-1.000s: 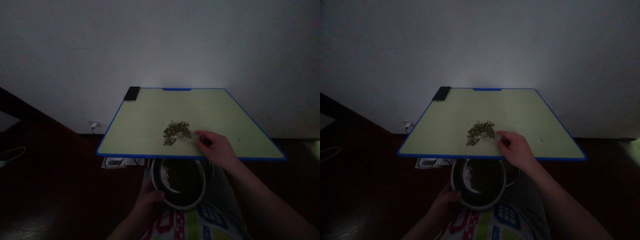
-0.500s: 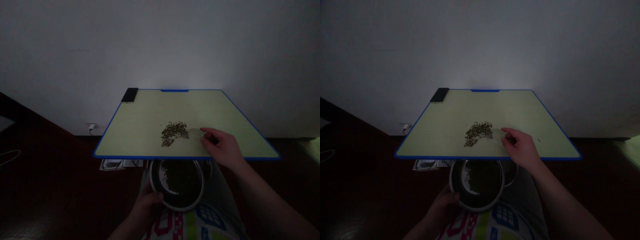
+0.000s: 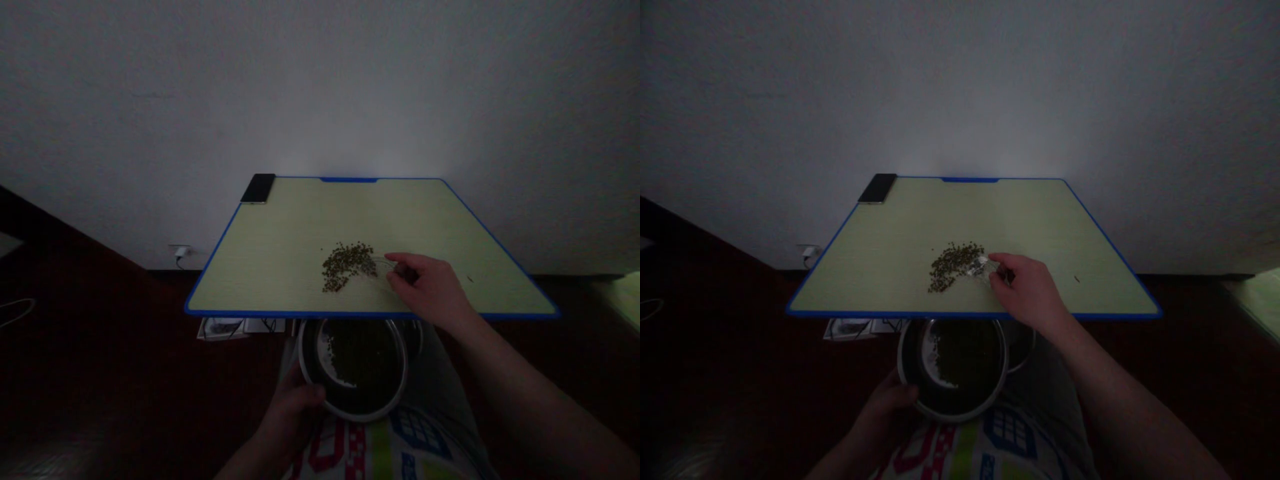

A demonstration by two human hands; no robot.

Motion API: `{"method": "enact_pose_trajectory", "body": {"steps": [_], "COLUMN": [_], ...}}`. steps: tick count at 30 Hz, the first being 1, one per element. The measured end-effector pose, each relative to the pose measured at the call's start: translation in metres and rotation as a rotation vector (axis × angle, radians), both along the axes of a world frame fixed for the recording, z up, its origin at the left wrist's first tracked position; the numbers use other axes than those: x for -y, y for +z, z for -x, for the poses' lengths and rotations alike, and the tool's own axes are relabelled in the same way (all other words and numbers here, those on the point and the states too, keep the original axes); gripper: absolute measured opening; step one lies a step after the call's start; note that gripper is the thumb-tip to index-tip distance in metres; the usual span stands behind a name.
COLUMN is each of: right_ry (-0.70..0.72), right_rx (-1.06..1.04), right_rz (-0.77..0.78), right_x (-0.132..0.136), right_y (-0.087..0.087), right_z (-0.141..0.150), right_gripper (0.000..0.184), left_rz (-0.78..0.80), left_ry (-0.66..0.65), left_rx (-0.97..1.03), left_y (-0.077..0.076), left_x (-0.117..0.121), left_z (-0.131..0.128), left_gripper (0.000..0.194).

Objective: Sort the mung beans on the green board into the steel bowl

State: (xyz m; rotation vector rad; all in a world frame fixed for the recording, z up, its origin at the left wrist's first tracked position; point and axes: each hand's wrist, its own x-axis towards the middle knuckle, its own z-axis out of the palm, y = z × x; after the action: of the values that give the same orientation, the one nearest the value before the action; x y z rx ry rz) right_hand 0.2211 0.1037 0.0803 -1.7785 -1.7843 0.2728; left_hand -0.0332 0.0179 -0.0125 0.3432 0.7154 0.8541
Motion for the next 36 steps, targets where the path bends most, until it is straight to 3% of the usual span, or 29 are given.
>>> {"method": "enact_pose_trajectory", "body": {"steps": [5,12,23,36], "right_ry": [0.041,0.018,-0.022,0.019], "right_rx": [0.006,-0.027,-0.056,-0.054], "right_rz": [0.009,-0.020,-0.027,-0.023], "right_x": [-0.004,0.002,0.015,0.003], "right_y": [0.002,0.000,-0.004,-0.006], "right_z": [0.009,0.008,0.008,0.015], "right_gripper": [0.037,0.037,0.035,0.038], "left_rz": [0.015,0.020,0.022,0.009], "left_ry": [0.011,-0.003,0.006,0.005], "left_rx": [0.001,0.021,-0.009,-0.004], "left_y": [0.002,-0.007,0.009,-0.001], "left_x": [0.000,0.000,-0.002,0.000], "left_z": [0.000,0.002,-0.002,0.001], "left_gripper": [0.077,0.076,0.075,0.072]}}
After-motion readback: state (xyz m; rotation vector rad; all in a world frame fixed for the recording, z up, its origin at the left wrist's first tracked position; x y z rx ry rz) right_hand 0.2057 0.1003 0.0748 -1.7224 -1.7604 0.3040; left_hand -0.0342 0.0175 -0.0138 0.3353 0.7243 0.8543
